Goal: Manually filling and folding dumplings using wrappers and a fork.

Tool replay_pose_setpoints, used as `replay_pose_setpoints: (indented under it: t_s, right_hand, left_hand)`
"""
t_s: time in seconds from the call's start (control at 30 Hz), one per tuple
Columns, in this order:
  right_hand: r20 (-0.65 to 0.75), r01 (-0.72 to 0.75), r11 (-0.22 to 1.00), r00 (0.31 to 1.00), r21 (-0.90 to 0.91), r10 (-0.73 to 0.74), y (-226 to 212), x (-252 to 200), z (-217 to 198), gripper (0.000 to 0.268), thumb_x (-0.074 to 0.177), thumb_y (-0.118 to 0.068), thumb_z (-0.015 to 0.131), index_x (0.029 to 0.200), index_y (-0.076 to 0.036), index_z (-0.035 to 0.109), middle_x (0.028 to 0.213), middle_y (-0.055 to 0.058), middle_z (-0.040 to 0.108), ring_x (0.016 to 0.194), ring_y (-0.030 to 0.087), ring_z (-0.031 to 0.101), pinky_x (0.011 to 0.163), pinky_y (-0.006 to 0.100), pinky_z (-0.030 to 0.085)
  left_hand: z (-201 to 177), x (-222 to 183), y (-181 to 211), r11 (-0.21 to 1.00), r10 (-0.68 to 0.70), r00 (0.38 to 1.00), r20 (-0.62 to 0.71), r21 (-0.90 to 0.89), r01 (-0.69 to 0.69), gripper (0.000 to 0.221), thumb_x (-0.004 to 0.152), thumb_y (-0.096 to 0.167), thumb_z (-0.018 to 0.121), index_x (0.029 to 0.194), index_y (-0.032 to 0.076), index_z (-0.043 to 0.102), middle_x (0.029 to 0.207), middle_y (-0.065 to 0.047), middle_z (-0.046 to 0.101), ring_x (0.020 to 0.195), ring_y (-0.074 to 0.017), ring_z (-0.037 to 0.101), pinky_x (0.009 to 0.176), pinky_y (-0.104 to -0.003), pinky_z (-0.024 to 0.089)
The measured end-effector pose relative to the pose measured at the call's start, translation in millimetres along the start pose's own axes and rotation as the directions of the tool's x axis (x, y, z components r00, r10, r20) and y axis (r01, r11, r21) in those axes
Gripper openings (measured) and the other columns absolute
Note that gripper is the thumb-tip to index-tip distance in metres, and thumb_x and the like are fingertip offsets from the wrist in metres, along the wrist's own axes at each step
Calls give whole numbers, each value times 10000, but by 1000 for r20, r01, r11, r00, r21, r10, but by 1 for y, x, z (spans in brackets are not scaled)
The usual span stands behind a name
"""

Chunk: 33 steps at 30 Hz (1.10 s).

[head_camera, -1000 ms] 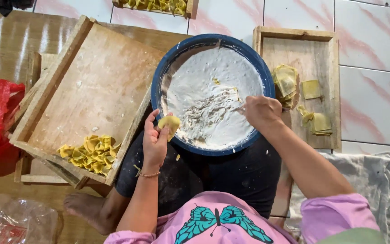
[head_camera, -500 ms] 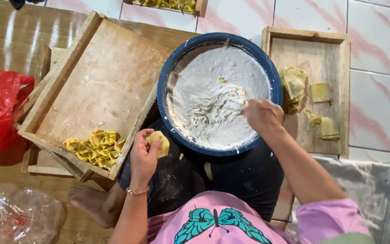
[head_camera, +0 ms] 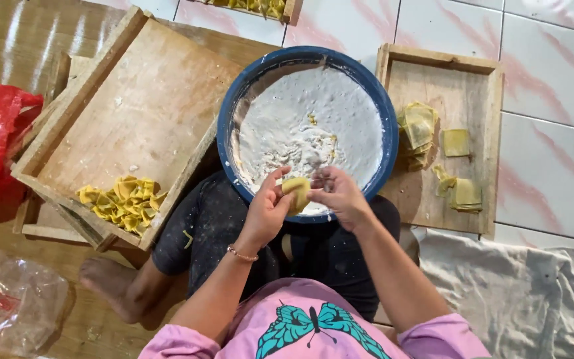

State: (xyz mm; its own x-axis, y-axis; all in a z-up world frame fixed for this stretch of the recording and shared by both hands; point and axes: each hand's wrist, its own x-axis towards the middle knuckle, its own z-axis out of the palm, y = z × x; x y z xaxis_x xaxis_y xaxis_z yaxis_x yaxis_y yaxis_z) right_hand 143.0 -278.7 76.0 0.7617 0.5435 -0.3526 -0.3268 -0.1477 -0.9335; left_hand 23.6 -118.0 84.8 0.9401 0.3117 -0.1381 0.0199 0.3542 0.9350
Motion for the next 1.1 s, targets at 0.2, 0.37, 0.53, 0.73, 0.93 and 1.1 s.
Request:
replay_pose_setpoints:
  t_s: [0.2, 0.37, 0.53, 0.73, 0.93, 1.1]
  right_hand:
    - [-56, -17, 967, 998, 254, 33, 15, -11, -1, 356, 789, -21, 886, 1035, 37, 637, 664, -3, 572, 587, 72, 576, 494, 163, 435]
    - [-231, 66, 978, 973, 199, -19, 27, -14, -3, 211, 816, 2, 794, 967, -20, 648, 638, 3, 584, 495, 58, 523, 416, 136, 360]
    - [-265, 211, 974, 947, 83, -183, 39, -24, 9, 219, 873, -5, 729, 1069, -5, 632, 757, 42, 622, 659, 92, 569, 547, 182, 449]
    - [-271, 439, 741, 735, -508, -621, 66, -17, 40, 153, 1000, -89, 620, 1152, -104, 637, 826, 85, 639, 621, 230, 621, 556, 329, 517]
    - [-60, 402, 324, 547, -856, -835, 62, -9, 66, 192, 1041, -208, 545, 1167, -140, 673, 856, -5, 621, 563, 200, 590, 515, 309, 480]
    - [41, 437, 193, 471, -878, -881, 63, -6, 72, 198, 1040, -113, 540, 1147, -79, 704, 846, 48, 641, 531, 214, 524, 451, 318, 426]
  left_hand:
    - [7, -7, 0, 996, 9, 1000, 24, 94, -11, 574, 978, -41, 581, 1510, 32, 376, 1096, -243, 722, 922, -226, 702, 799, -389, 636]
    - [-11, -27, 30, 873, -66, 997, -41, 481, 77, 440, 931, 95, 683, 1363, 85, 602, 1157, -221, 745, 992, -279, 756, 817, -365, 637]
    - [-50, -59, 97, 897, 128, 974, -185, 440, -34, 430, 961, 36, 621, 1385, -3, 562, 1218, -262, 694, 1076, -328, 696, 931, -449, 577]
    - [-86, -89, 143, 785, 337, 894, -296, 612, -93, 365, 1004, 21, 620, 1352, -59, 542, 1186, -242, 684, 1078, -265, 658, 975, -431, 539]
    - [-117, -99, 182, 694, 227, 887, -401, 706, 142, 332, 1057, 97, 599, 1361, -29, 551, 1177, -194, 685, 1032, -240, 687, 854, -321, 577]
    - [-132, -94, 201, 635, 104, 792, -602, 652, 413, 310, 1112, 191, 577, 1369, 18, 574, 1038, -102, 684, 690, -120, 512, 599, -214, 471]
